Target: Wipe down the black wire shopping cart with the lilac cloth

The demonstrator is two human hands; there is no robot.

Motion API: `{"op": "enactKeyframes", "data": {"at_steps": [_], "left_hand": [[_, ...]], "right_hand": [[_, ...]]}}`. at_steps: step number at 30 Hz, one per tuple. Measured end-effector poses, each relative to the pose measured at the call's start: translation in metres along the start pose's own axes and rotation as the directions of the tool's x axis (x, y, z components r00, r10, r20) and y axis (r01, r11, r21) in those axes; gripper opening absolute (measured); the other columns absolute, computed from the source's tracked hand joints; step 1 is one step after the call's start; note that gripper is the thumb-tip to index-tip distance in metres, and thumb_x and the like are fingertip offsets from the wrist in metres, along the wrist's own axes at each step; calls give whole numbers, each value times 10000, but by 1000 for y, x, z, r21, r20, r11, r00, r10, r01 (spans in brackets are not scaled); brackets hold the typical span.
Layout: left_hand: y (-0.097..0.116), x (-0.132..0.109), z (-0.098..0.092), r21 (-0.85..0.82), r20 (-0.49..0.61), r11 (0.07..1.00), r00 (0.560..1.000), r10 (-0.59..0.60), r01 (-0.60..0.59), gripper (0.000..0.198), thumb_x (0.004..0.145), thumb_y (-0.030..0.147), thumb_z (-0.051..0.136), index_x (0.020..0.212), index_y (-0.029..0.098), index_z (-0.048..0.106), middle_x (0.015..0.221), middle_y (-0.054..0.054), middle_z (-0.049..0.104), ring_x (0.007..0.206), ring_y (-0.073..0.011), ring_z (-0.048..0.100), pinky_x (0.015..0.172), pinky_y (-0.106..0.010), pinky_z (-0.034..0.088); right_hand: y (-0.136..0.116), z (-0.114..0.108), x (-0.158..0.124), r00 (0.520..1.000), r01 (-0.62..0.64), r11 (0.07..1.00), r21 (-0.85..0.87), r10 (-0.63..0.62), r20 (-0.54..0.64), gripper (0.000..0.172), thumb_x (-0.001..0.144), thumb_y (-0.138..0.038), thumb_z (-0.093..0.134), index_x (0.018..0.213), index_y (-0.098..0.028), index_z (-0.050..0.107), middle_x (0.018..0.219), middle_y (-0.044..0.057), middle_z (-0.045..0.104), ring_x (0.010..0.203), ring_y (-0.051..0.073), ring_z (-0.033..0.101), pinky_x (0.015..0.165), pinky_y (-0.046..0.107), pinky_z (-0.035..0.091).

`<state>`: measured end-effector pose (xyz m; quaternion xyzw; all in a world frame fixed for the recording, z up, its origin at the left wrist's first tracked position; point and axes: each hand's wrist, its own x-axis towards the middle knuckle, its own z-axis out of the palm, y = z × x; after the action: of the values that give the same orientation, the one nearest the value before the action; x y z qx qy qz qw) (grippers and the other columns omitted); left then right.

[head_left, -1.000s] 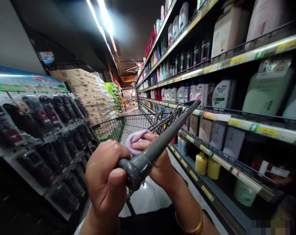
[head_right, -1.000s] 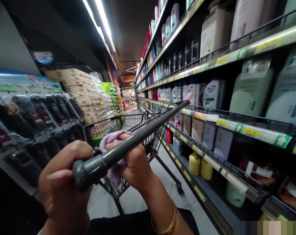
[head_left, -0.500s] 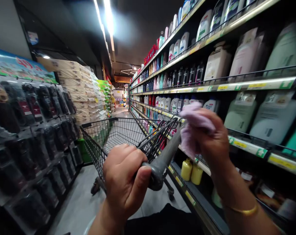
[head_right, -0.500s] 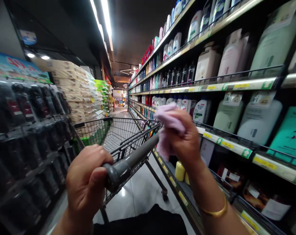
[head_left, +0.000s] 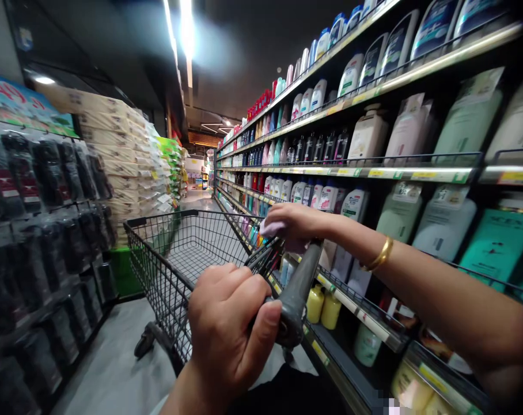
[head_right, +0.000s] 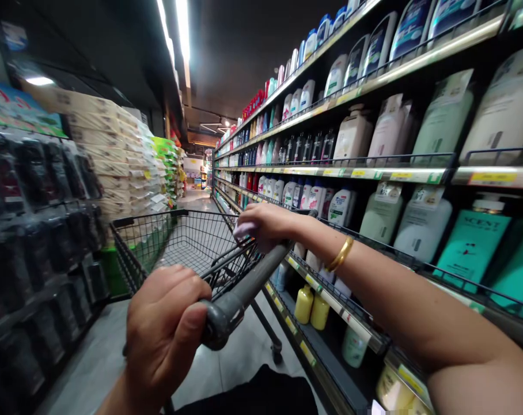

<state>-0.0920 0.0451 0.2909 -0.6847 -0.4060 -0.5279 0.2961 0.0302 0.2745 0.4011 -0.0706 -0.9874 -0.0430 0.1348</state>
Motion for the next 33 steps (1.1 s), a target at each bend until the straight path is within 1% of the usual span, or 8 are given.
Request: {"op": "enactKeyframes", "data": {"at_steps": [3,6,11,19,23,28,31,33], "left_hand": [[-1,-1,-1,-9,-8,1000,1000,9,-9,391,1071,327,374,724,205,509,653,-9,489,680,-175,423,681,-366,274],[-2,-3,-2,-14,-28,1000,1000,5,-6,388,1067,319,376,717,206,500,653,-12,487,683,-177,420,680,-369,273],[-1,-6,-12,-36,-40,999,999,-20,19,399,1080,324,345,730,202,493,658,-4,487,691,-162,438,684,-356,295],[-5,-8,-24,-82,-43,996,998,-46,42,386,1089,308,338,740,204,468,658,2,444,676,-154,431,668,-359,298],[-9,-9,-21,-89,-59,995,997,-58,52,393,1091,314,335,732,205,454,652,6,433,667,-151,418,663,-358,297],[-19,-7,-18,-108,-66,994,997,-43,35,376,1087,304,352,757,206,502,674,-1,463,687,-156,441,672,-357,311],[-26,-8,-20,-126,-65,991,996,-61,52,379,1085,301,354,752,207,509,675,0,457,683,-160,441,670,-355,313],[-31,-11,-23,-146,-81,986,992,-98,85,380,1082,300,357,750,208,517,684,-1,467,687,-160,452,673,-351,325]], "right_hand": [[24,-2,-1,955,-274,960,62,279,-105,457,742,17,659,1127,-213,747,1180,47,739,1103,190,667,956,278,516],[33,3,-1,889,-455,884,106,458,-3,391,733,16,646,1043,-198,751,1052,42,782,938,181,718,838,250,551],[42,16,-2,859,-501,852,154,467,210,492,777,-19,604,1198,-251,707,1032,-1,794,800,117,727,698,172,534],[73,11,1,690,-679,733,-50,659,300,302,727,-45,708,1013,-143,709,634,10,688,534,152,642,574,245,492],[54,9,-2,721,-656,755,22,618,314,508,747,-62,674,1230,-216,658,759,-4,738,603,135,672,593,216,503],[27,2,-8,870,-480,862,164,442,219,526,774,-69,623,1264,-251,681,953,1,754,710,108,655,632,196,491],[14,4,-11,900,-436,899,51,432,63,458,768,-38,614,1175,-213,726,1003,39,740,826,143,660,706,227,491],[-3,7,-15,902,-409,912,-17,402,-159,368,790,-50,627,1098,-208,751,1076,68,722,939,174,658,789,260,495]]}}
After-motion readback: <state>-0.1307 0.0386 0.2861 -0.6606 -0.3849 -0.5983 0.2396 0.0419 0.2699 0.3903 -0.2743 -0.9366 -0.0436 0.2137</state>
